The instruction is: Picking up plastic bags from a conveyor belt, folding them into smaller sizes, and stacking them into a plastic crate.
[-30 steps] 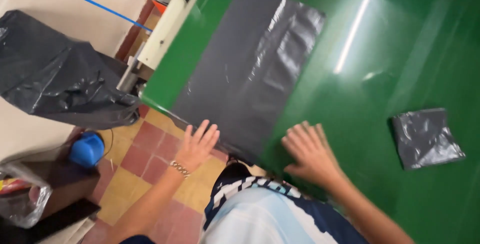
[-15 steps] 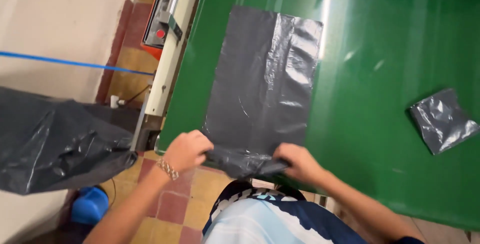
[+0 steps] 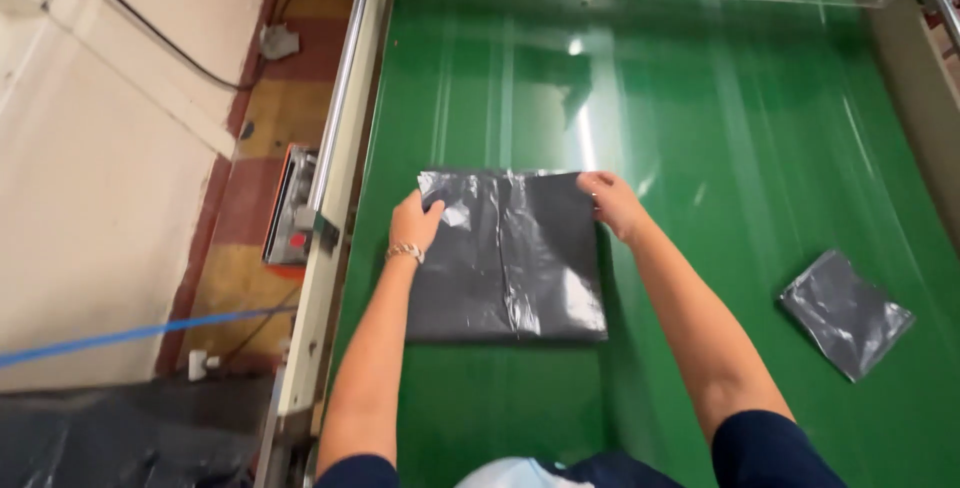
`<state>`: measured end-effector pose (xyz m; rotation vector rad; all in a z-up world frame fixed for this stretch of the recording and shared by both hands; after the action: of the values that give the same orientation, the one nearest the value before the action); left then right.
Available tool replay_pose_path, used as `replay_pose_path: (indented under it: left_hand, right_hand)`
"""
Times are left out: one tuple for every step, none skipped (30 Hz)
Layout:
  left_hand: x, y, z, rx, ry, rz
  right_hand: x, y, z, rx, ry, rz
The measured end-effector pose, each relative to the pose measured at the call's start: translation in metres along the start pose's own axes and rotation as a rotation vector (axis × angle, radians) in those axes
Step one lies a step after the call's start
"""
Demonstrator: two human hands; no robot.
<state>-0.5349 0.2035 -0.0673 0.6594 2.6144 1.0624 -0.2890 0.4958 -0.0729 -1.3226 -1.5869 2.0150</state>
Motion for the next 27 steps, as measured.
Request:
replay_pose_path:
  left_hand:
    - [-0.001, 0.005, -0.001, 0.096, 0.073, 0.066]
    - [-0.004, 0.009, -0.001, 0.19, 0.147, 0.133]
    - [0.0, 0.011, 0.004, 0.196, 0.133, 0.128]
    - [0.002, 0.014, 0.007, 0.232, 0.166, 0.158]
    - [0.002, 0.018, 0.009, 0.269, 0.197, 0.189]
    - [-0.001, 0.018, 0.011, 0.275, 0.183, 0.184]
    - [-0.003, 0.025, 0.007, 0.291, 0.258, 0.226]
    - [-0.006, 0.032, 0.003, 0.307, 0.333, 0.267]
    - [-0.013, 0.038, -0.003, 0.31, 0.327, 0.264]
    - [-0.027, 0.053, -0.017, 0.444, 0.523, 0.4]
    - [-0.041, 0.07, -0.03, 0.576, 0.724, 0.538]
    - [-0.048, 0.066, -0.022, 0.578, 0.723, 0.539]
    - [-0.054, 0.063, -0.01, 0.34, 0.567, 0.637]
    - [-0.063, 0.061, 0.001, 0.104, 0.404, 0.724]
    - [-0.073, 0.07, -0.006, 0.108, 0.396, 0.725]
    - [-0.075, 0.068, -0.003, -0.123, 0.098, 0.51]
    - [-0.085, 0.067, 0.005, -0.344, -0.2, 0.28]
    - [-0.08, 0.063, -0.002, -0.337, -0.211, 0.278]
    - [-0.076, 0.045, 0.004, -0.595, -0.412, -0.075]
    - [-0.079, 0.032, 0.009, -0.839, -0.603, -0.445]
    - [-0.083, 0.031, -0.004, -0.831, -0.612, -0.451]
    - [-0.087, 0.032, -0.017, -0.933, -0.598, -0.481]
    - [-0.091, 0.032, -0.031, -1.039, -0.577, -0.514]
    - [-0.102, 0.027, -0.034, -1.036, -0.58, -0.524]
    - [-0.107, 0.022, -0.042, -1.059, -0.489, -0.522]
    - [-0.112, 0.018, -0.049, -1.08, -0.398, -0.518]
    - [-0.115, 0.002, -0.041, -1.074, -0.403, -0.519]
  right_hand:
    - [0.009, -0.003, -0.006, -0.217, 0.089, -0.157]
    - [0.018, -0.005, -0.01, -0.436, 0.176, -0.313]
    - [0.023, -0.006, -0.009, -0.435, 0.177, -0.297]
    - [0.026, -0.013, -0.011, -0.655, 0.276, -0.417]
    - [0.027, -0.019, -0.01, -0.874, 0.37, -0.535]
    - [0.019, -0.025, -0.002, -0.874, 0.366, -0.519]
    - [0.011, -0.039, 0.009, -0.951, 0.366, -0.585]
    - [0.001, -0.053, 0.021, -1.028, 0.364, -0.652]
    - [0.004, -0.055, 0.025, -1.028, 0.361, -0.645]
    - [0.008, -0.052, 0.029, -1.09, 0.329, -0.571]
    - [0.012, -0.053, 0.034, -1.149, 0.298, -0.502]
    - [0.026, -0.05, 0.032, -1.148, 0.297, -0.5]
    - [0.042, -0.039, 0.029, -1.194, 0.254, -0.387]
    - [0.057, -0.029, 0.026, -1.236, 0.21, -0.274]
    - [0.052, -0.029, 0.028, -1.23, 0.208, -0.267]
    - [0.045, -0.035, 0.033, -1.238, 0.224, -0.386]
    - [0.036, -0.039, 0.037, -1.241, 0.242, -0.501]
    - [0.004, -0.04, 0.038, -1.234, 0.243, -0.489]
    - [-0.036, -0.052, 0.048, -1.106, 0.225, -0.751]
    - [-0.078, -0.063, 0.055, -0.963, 0.209, -1.005]
    - [-0.107, -0.051, 0.052, -0.961, 0.212, -0.993]
    - [-0.145, -0.045, 0.053, -0.948, 0.221, -1.181]
    - [-0.184, -0.037, 0.053, -0.931, 0.223, -1.372]
    - [-0.196, -0.016, 0.049, -0.931, 0.22, -1.362]
    - [-0.21, 0.003, 0.046, -0.943, 0.202, -1.405]
    - [-0.224, 0.022, 0.043, -0.955, 0.184, -1.448]
    - [-0.225, 0.035, 0.041, -0.953, 0.189, -1.443]
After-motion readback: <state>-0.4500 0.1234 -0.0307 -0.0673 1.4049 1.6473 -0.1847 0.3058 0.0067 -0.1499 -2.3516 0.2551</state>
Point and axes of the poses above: each hand's wrist, its own x-axis towards the middle knuckle, its own z-axis out of the palm, y = z × x, the point moved 6 cm from there along x, towards the middle knuckle, and after that the axes turned 9 degrees about y, right-handed, at the moved point
